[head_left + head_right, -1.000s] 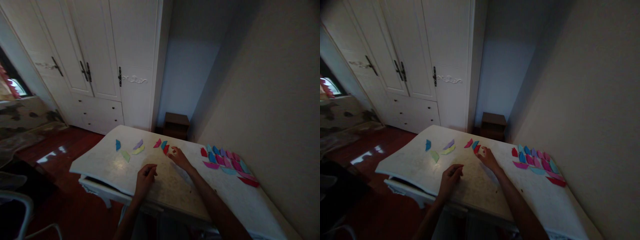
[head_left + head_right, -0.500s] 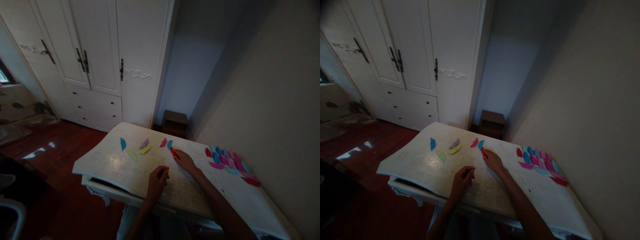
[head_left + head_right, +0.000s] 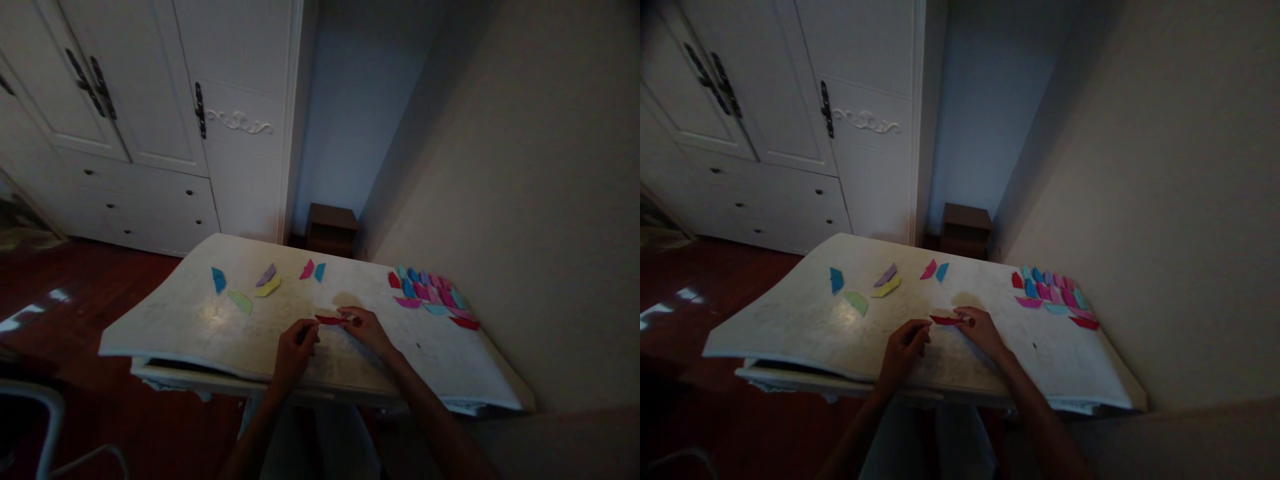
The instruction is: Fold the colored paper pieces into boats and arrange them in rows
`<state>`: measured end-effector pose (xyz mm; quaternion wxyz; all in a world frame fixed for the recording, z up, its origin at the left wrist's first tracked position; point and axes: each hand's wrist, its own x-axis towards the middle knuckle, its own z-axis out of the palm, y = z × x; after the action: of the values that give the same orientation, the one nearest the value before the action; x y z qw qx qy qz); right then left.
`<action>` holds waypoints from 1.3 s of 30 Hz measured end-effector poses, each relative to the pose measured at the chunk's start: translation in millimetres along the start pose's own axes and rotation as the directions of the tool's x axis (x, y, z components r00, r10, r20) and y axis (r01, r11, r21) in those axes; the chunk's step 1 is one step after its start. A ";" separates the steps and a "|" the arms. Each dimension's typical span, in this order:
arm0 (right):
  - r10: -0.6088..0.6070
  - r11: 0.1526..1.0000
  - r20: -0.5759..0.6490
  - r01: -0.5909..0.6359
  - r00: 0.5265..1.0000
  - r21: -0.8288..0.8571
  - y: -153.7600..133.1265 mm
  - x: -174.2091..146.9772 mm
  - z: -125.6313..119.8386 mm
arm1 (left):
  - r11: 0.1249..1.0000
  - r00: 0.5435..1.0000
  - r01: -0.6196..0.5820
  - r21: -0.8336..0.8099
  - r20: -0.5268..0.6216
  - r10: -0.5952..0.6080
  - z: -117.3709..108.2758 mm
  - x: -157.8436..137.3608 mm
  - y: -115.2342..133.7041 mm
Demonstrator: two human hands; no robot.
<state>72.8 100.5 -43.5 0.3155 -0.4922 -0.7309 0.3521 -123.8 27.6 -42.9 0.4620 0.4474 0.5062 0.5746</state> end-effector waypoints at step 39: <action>0.129 0.922 -0.457 -0.276 0.880 -0.272 129.8 -110.2 -209.5 | 0.871 0.963 0.143 0.470 -0.268 -0.013 -1.0 1.9 -0.1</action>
<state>341.5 74.2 -47.4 0.3433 -0.6780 -0.6349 0.1390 -125.1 29.3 -43.0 0.2886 0.4500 0.7071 0.4628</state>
